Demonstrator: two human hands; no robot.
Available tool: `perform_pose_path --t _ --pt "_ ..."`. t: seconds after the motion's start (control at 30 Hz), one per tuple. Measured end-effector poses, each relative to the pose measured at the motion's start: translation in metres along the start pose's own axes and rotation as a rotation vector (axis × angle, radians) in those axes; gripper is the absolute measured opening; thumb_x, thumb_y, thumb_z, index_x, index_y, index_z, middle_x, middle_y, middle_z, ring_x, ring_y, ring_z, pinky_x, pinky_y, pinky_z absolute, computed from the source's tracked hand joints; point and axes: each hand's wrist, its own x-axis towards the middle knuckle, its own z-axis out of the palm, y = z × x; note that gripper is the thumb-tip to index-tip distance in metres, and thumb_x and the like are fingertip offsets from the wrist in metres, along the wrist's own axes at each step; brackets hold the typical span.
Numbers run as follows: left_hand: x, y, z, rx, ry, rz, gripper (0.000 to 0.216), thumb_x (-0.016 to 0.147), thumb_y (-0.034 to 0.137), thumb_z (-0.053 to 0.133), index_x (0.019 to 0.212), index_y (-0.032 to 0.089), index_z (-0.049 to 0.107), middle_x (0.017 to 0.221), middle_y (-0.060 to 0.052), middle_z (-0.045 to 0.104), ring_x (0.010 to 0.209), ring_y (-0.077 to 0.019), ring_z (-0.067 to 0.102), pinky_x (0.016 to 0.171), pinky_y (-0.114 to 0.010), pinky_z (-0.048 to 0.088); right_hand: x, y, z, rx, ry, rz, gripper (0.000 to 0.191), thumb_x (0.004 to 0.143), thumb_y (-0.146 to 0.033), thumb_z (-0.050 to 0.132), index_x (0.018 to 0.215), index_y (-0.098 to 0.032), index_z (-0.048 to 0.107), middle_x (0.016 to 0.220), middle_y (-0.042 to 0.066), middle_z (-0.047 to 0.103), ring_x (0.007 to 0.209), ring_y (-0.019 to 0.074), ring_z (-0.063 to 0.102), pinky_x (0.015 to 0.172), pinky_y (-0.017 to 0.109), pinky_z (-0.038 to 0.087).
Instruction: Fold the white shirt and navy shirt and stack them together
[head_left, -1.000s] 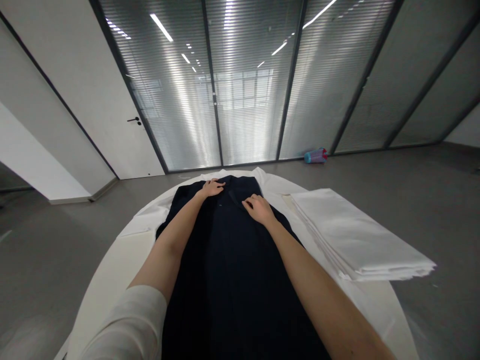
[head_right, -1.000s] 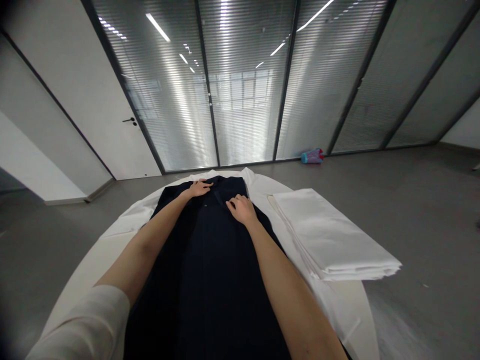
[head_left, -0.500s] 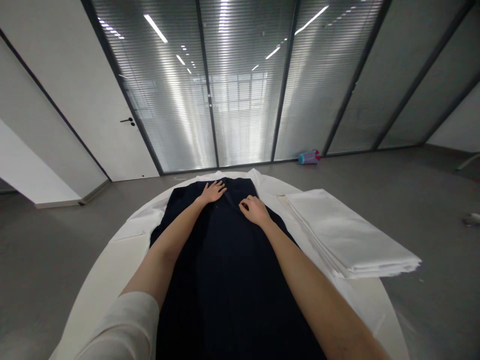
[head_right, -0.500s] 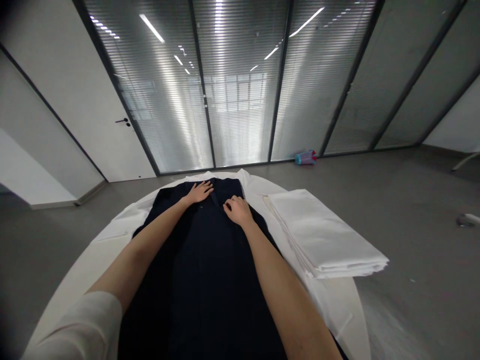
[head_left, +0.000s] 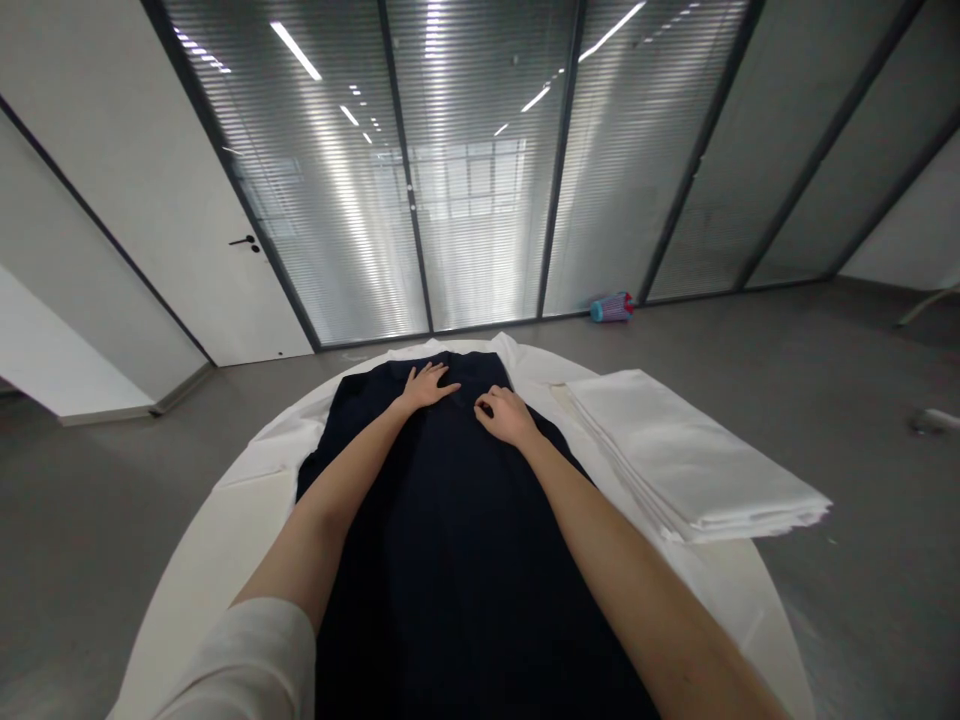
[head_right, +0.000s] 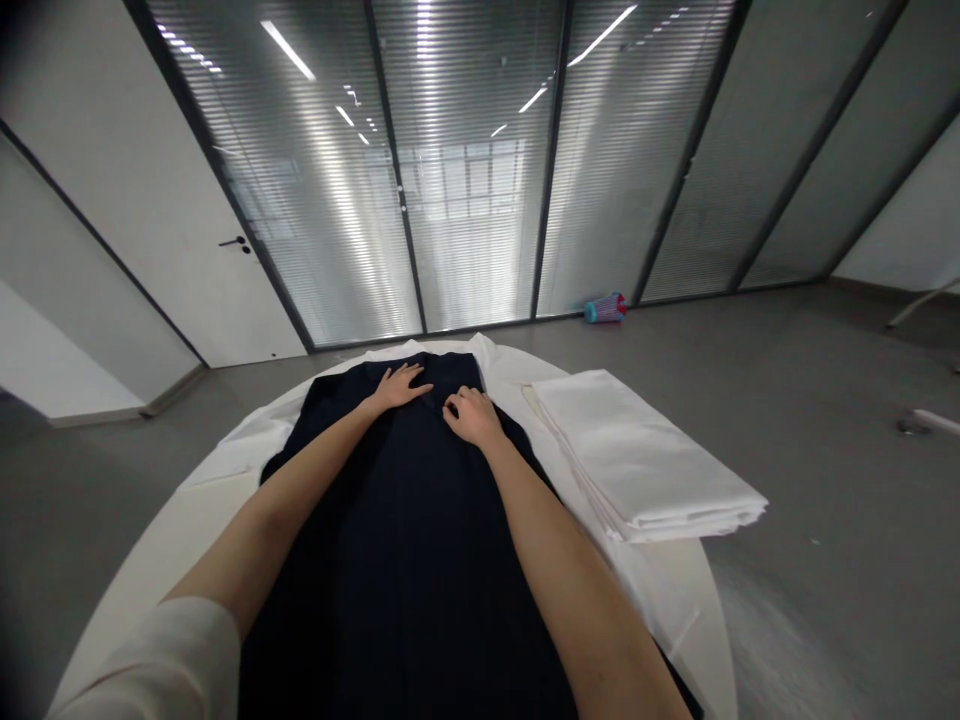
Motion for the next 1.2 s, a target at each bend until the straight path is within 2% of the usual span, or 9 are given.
perform_pose_path --t 0.13,0.27,0.33,0.43,0.5,0.6,0.87,1.03,1.2 --pt "-0.019 0.023 -0.007 0.040 0.097 -0.020 0.059 0.099 0.054 0.043 0.147 0.019 0.047 0.160 -0.012 0.037 0.149 -0.0353 0.026 0.120 -0.059 0.017 0.000 0.002 0.002 0.110 0.012 0.025 0.022 0.095 -0.029 0.056 0.104 -0.020 0.074 0.104 0.009 0.065 0.099 0.0221 0.058 0.093 0.033 0.043" --pt "-0.072 0.063 -0.017 0.052 0.299 0.119 0.036 0.103 0.038 0.041 0.126 0.020 0.062 0.136 -0.011 0.058 0.129 -0.0270 0.050 0.113 -0.042 0.033 0.004 0.005 0.003 0.261 0.051 0.084 0.023 0.097 -0.023 0.051 0.101 -0.019 0.073 0.101 0.008 0.068 0.098 0.0197 0.061 0.093 0.030 0.043" --pt "-0.110 0.088 -0.021 0.042 0.300 0.310 0.026 0.101 0.031 0.045 0.109 0.019 0.067 0.116 -0.009 0.065 0.110 -0.0232 0.059 0.100 -0.037 0.041 0.006 0.007 0.001 0.318 0.090 0.128 0.029 0.098 -0.020 0.044 0.108 -0.018 0.071 0.106 0.008 0.069 0.100 0.0178 0.063 0.093 0.028 0.045" --pt "-0.173 0.129 -0.025 0.018 0.124 0.719 0.021 0.100 0.027 0.048 0.100 0.019 0.068 0.101 -0.005 0.067 0.096 -0.0182 0.062 0.092 -0.032 0.042 0.008 0.011 -0.006 0.420 0.147 0.222 0.034 0.098 -0.018 0.038 0.113 -0.013 0.068 0.110 0.011 0.070 0.099 0.0164 0.065 0.092 0.028 0.047" --pt "-0.210 0.158 -0.026 0.010 0.031 0.943 0.019 0.099 0.028 0.051 0.103 0.019 0.068 0.104 -0.005 0.069 0.096 -0.0173 0.063 0.093 -0.032 0.042 0.010 0.013 -0.014 0.489 0.149 0.274 0.032 0.096 -0.017 0.041 0.108 -0.012 0.069 0.103 0.011 0.072 0.092 0.0160 0.067 0.087 0.028 0.050" --pt "-0.248 0.201 -0.025 0.014 -0.010 1.135 0.022 0.099 0.025 0.051 0.114 0.019 0.066 0.120 -0.007 0.068 0.106 -0.0186 0.063 0.095 -0.034 0.042 0.014 0.013 -0.035 0.585 0.141 0.320 0.026 0.092 -0.016 0.047 0.103 -0.012 0.071 0.096 0.009 0.073 0.080 0.0136 0.068 0.080 0.026 0.052" --pt "-0.254 0.279 -0.007 0.063 0.003 1.326 0.049 0.089 0.009 0.052 0.137 0.019 0.056 0.145 -0.010 0.054 0.128 -0.0211 0.054 0.103 -0.034 0.039 0.013 -0.001 -0.114 0.741 0.129 0.324 0.018 0.093 -0.020 0.056 0.096 -0.013 0.072 0.089 0.005 0.071 0.065 0.0088 0.064 0.069 0.021 0.054" --pt "-0.252 0.297 -0.003 0.111 -0.028 1.303 0.051 0.088 0.012 0.052 0.138 0.019 0.054 0.137 -0.011 0.058 0.115 -0.0225 0.060 0.085 -0.034 0.044 -0.006 -0.010 -0.140 0.794 0.088 0.225 0.015 0.092 -0.014 0.057 0.093 -0.012 0.072 0.087 0.005 0.071 0.065 0.0076 0.063 0.070 0.021 0.055" --pt "-0.252 0.302 -0.006 0.117 -0.048 1.236 0.043 0.085 0.016 0.062 0.129 0.016 0.057 0.122 -0.011 0.060 0.097 -0.0219 0.062 0.076 -0.035 0.043 -0.014 -0.008 -0.146 0.710 0.056 0.204 0.014 0.092 -0.015 0.059 0.092 -0.011 0.072 0.086 0.005 0.072 0.065 0.0077 0.063 0.067 0.019 0.054"
